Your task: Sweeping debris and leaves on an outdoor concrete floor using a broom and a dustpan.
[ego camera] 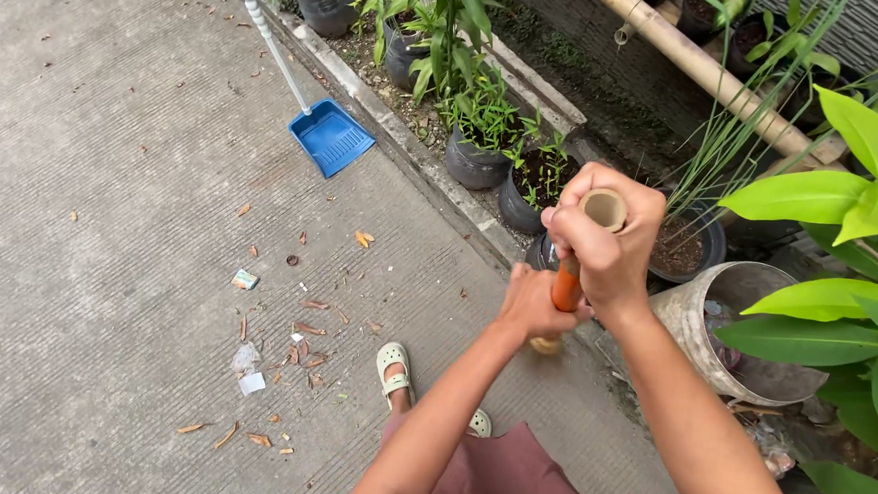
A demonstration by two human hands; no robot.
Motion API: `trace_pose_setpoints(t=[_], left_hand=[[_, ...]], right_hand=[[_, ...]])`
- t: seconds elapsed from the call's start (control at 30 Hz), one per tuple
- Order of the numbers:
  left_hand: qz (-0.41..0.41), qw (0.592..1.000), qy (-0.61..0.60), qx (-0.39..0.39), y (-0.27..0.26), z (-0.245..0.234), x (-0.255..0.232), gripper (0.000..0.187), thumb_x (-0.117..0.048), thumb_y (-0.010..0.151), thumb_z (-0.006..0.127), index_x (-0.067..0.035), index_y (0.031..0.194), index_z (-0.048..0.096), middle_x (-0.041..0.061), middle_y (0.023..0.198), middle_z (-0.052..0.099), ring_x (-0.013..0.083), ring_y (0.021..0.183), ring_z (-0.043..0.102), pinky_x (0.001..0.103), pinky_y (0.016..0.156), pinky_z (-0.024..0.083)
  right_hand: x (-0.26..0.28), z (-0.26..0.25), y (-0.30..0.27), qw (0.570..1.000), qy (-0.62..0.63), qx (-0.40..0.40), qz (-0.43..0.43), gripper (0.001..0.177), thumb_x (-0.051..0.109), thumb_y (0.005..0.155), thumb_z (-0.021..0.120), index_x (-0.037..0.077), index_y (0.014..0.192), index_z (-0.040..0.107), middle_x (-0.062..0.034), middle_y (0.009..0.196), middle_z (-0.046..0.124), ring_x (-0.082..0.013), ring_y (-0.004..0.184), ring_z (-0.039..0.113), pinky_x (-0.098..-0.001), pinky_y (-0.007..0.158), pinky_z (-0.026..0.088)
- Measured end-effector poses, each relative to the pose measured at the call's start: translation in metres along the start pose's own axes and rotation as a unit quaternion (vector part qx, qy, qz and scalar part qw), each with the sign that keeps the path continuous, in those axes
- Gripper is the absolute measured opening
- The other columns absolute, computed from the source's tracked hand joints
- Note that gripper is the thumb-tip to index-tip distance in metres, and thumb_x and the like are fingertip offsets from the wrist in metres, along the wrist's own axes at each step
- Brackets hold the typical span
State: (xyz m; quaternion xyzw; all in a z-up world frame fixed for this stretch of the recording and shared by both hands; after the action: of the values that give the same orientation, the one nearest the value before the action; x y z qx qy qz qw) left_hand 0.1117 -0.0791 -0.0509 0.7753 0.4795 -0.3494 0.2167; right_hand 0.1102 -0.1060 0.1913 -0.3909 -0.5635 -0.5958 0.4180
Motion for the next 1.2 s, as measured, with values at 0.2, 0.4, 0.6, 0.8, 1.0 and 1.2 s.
trace_pose_setpoints(t=[0.2, 0.4, 0.6, 0.8, 1.0, 1.2], left_hand=[[-0.018, 0.987, 0.160, -0.007, 0.019, -0.078, 0.046, 0.022, -0.041, 0.065, 0.074, -0.024, 0.079, 0.078, 0.007, 0.071, 0.072, 0.0258, 0.068, 0.068, 0.040, 0.088, 0.035], [-0.020, 0.967, 0.242, -0.078, 0.030, -0.141, 0.114, 0.013, -0.031, 0.062, 0.072, -0.021, 0.071, 0.073, 0.007, 0.067, 0.071, 0.0255, 0.063, 0.068, 0.045, 0.089, 0.032], [-0.013, 0.966, 0.241, -0.090, 0.046, -0.175, 0.112, 0.013, -0.032, 0.069, 0.070, -0.019, 0.068, 0.071, 0.008, 0.068, 0.070, 0.0284, 0.064, 0.066, 0.043, 0.083, 0.034], [0.042, 0.993, 0.091, -0.057, 0.070, -0.168, 0.050, 0.024, -0.046, 0.067, 0.074, -0.023, 0.074, 0.074, 0.007, 0.068, 0.072, 0.0294, 0.065, 0.066, 0.045, 0.078, 0.034], [-0.016, 0.999, -0.039, 0.006, 0.078, -0.135, 0.075, 0.033, -0.050, 0.069, 0.075, -0.018, 0.069, 0.068, 0.008, 0.064, 0.070, 0.0282, 0.065, 0.064, 0.043, 0.082, 0.036], [0.007, 0.997, 0.071, -0.042, 0.089, -0.188, 0.130, 0.026, -0.043, 0.058, 0.077, -0.026, 0.078, 0.075, 0.004, 0.065, 0.070, 0.0245, 0.061, 0.064, 0.040, 0.078, 0.034]], right_hand=[[-0.021, -0.002, 0.023, 0.984, 0.171, -0.048, -0.017, 0.012, 0.002, 0.080, 0.057, 0.003, 0.074, 0.047, -0.0053, 0.063, 0.048, -0.0129, 0.051, 0.045, -0.0294, 0.050, 0.042], [-0.069, 0.014, 0.044, 0.967, 0.246, -0.042, -0.058, 0.017, 0.007, 0.081, 0.055, 0.006, 0.071, 0.042, -0.0065, 0.060, 0.043, -0.0148, 0.050, 0.038, -0.0325, 0.051, 0.040], [-0.058, 0.008, 0.076, 0.967, 0.241, -0.072, -0.047, 0.016, 0.009, 0.084, 0.052, 0.006, 0.072, 0.042, -0.0081, 0.059, 0.044, -0.0154, 0.046, 0.039, -0.0338, 0.051, 0.040], [0.004, 0.039, 0.129, 0.989, 0.142, -0.044, -0.019, 0.020, 0.002, 0.092, 0.056, 0.000, 0.073, 0.050, -0.0079, 0.060, 0.048, -0.0135, 0.047, 0.044, -0.0308, 0.047, 0.042], [-0.030, 0.103, 0.147, 0.999, -0.028, -0.027, 0.017, 0.017, 0.003, 0.083, 0.063, 0.002, 0.069, 0.053, -0.0022, 0.058, 0.052, -0.0078, 0.047, 0.047, -0.0237, 0.042, 0.037], [-0.055, 0.119, 0.147, 0.993, 0.117, -0.005, -0.020, 0.013, 0.002, 0.081, 0.059, 0.002, 0.072, 0.050, -0.0061, 0.063, 0.050, -0.0124, 0.052, 0.047, -0.0278, 0.050, 0.039]])
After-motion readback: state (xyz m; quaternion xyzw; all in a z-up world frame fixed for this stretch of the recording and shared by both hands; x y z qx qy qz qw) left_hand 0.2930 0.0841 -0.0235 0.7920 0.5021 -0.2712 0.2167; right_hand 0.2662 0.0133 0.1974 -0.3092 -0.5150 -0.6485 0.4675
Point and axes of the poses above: each hand's wrist, its own y-axis towards the middle knuckle, its own z-axis out of the palm, x = y × z, the point moved 10 cm from there along y, towards the middle knuckle
